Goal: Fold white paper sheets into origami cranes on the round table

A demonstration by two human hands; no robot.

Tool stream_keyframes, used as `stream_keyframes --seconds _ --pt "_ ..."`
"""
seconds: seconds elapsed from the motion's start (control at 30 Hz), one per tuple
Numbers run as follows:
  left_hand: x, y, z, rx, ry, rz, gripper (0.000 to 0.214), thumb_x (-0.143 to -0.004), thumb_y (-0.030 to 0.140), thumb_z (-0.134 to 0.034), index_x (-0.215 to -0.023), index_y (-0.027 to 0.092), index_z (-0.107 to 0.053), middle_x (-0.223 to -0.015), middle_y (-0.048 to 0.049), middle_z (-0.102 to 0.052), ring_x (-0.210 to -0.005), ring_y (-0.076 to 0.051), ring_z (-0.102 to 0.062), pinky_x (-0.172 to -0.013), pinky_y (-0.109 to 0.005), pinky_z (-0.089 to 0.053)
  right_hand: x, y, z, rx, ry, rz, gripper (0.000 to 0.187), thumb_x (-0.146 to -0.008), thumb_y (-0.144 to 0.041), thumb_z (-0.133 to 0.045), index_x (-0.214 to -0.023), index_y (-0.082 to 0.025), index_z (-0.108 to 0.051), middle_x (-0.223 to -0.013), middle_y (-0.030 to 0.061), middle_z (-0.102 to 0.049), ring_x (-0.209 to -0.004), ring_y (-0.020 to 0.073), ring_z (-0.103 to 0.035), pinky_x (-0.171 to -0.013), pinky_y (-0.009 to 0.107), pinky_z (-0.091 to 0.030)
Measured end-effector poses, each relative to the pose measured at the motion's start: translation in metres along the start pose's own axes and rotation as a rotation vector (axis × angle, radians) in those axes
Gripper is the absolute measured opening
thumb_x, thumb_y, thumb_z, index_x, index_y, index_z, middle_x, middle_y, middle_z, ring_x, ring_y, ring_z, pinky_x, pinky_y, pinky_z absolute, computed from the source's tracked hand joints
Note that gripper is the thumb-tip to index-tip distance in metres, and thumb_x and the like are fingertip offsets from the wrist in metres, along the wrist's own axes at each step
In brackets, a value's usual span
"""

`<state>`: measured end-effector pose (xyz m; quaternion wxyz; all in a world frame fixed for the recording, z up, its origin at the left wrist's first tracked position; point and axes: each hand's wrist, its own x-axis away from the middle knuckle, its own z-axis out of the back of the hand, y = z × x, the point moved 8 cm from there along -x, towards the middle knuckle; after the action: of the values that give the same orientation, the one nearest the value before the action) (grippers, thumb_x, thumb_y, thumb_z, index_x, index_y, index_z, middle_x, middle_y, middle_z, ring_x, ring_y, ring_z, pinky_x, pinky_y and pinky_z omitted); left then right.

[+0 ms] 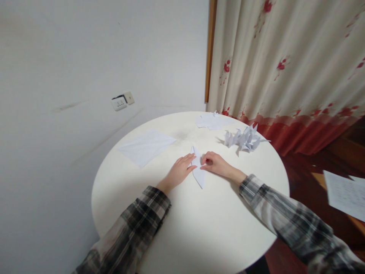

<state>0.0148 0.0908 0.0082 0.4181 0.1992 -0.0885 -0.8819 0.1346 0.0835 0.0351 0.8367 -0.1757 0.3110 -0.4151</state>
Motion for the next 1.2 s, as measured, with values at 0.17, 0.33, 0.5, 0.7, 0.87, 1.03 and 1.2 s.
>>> stream_keyframes --seconds 0.17,0.33,0.5,0.7,0.87,1.03,1.2 --pt "0.001 0.001 -0.004 -0.033 -0.106 0.001 0.050 -0.087 0.045 -0.035 -0.130 0.020 -0.038 -0.138 -0.0092 -0.038 -0.130 -0.019 -0.030 -0.106 -0.040 -0.022 0.000 0.000 -0.001 -0.040 0.033 0.090 0.024 -0.070 -0.025 -0.068 -0.092 -0.019 -0.061 -0.104 0.0082 -0.061 -0.100 0.0188 -0.054 -0.091 0.037 -0.039" --pt "0.001 0.001 -0.010 -0.050 -0.184 0.009 0.058 -0.086 0.052 -0.033 -0.135 0.021 -0.030 -0.143 -0.0097 -0.029 -0.133 -0.022 -0.022 -0.106 -0.043 -0.018 0.001 0.006 -0.007 -0.086 0.003 0.100 0.030 -0.073 -0.025 -0.065 -0.101 -0.018 -0.061 -0.109 0.0093 -0.062 -0.105 0.0187 -0.054 -0.095 0.036 -0.039" --pt "0.004 0.004 -0.012 -0.080 -0.199 -0.023 0.063 -0.085 0.056 -0.029 -0.137 0.021 -0.024 -0.145 -0.0098 -0.023 -0.134 -0.023 -0.018 -0.107 -0.043 -0.015 0.000 0.005 -0.008 -0.094 -0.021 0.125 0.031 -0.075 -0.026 -0.063 -0.105 -0.019 -0.061 -0.112 0.0090 -0.061 -0.108 0.0186 -0.053 -0.097 0.036 -0.039" --pt "0.006 0.006 -0.012 -0.089 -0.222 -0.044 0.075 -0.079 0.064 -0.033 -0.138 0.018 -0.021 -0.145 -0.0125 -0.020 -0.135 -0.024 -0.014 -0.107 -0.043 -0.013 0.000 0.007 -0.010 -0.064 -0.066 0.134 0.036 -0.074 -0.026 -0.064 -0.110 -0.020 -0.059 -0.116 0.0079 -0.060 -0.115 0.0198 -0.049 -0.101 0.038 -0.036" --pt "0.006 0.005 -0.012 -0.083 -0.227 -0.052 0.076 -0.078 0.063 -0.035 -0.138 0.019 -0.021 -0.145 -0.0129 -0.020 -0.135 -0.024 -0.014 -0.107 -0.043 -0.012 0.000 0.009 -0.011 -0.042 -0.108 0.125 0.045 -0.071 -0.030 -0.068 -0.114 -0.021 -0.057 -0.121 0.0083 -0.057 -0.118 0.0214 -0.046 -0.102 0.040 -0.034" --pt "0.007 0.006 -0.012 -0.084 -0.247 -0.049 0.079 -0.077 0.064 -0.036 -0.139 0.018 -0.019 -0.146 -0.0133 -0.018 -0.135 -0.025 -0.013 -0.107 -0.043 -0.012 0.000 0.006 -0.012 -0.021 -0.157 0.123 0.049 -0.070 -0.032 -0.068 -0.117 -0.023 -0.054 -0.124 0.0083 -0.054 -0.120 0.0221 -0.043 -0.102 0.042 -0.032" --pt "0.007 0.007 -0.011 -0.092 -0.246 -0.054 0.084 -0.074 0.067 -0.037 -0.139 0.016 -0.018 -0.146 -0.0142 -0.018 -0.135 -0.026 -0.014 -0.107 -0.044 -0.012 0.000 0.006 -0.013 -0.009 -0.179 0.122 0.053 -0.069 -0.033 -0.069 -0.118 -0.022 -0.053 -0.126 0.0096 -0.052 -0.121 0.0231 -0.042 -0.102 0.043 -0.031"
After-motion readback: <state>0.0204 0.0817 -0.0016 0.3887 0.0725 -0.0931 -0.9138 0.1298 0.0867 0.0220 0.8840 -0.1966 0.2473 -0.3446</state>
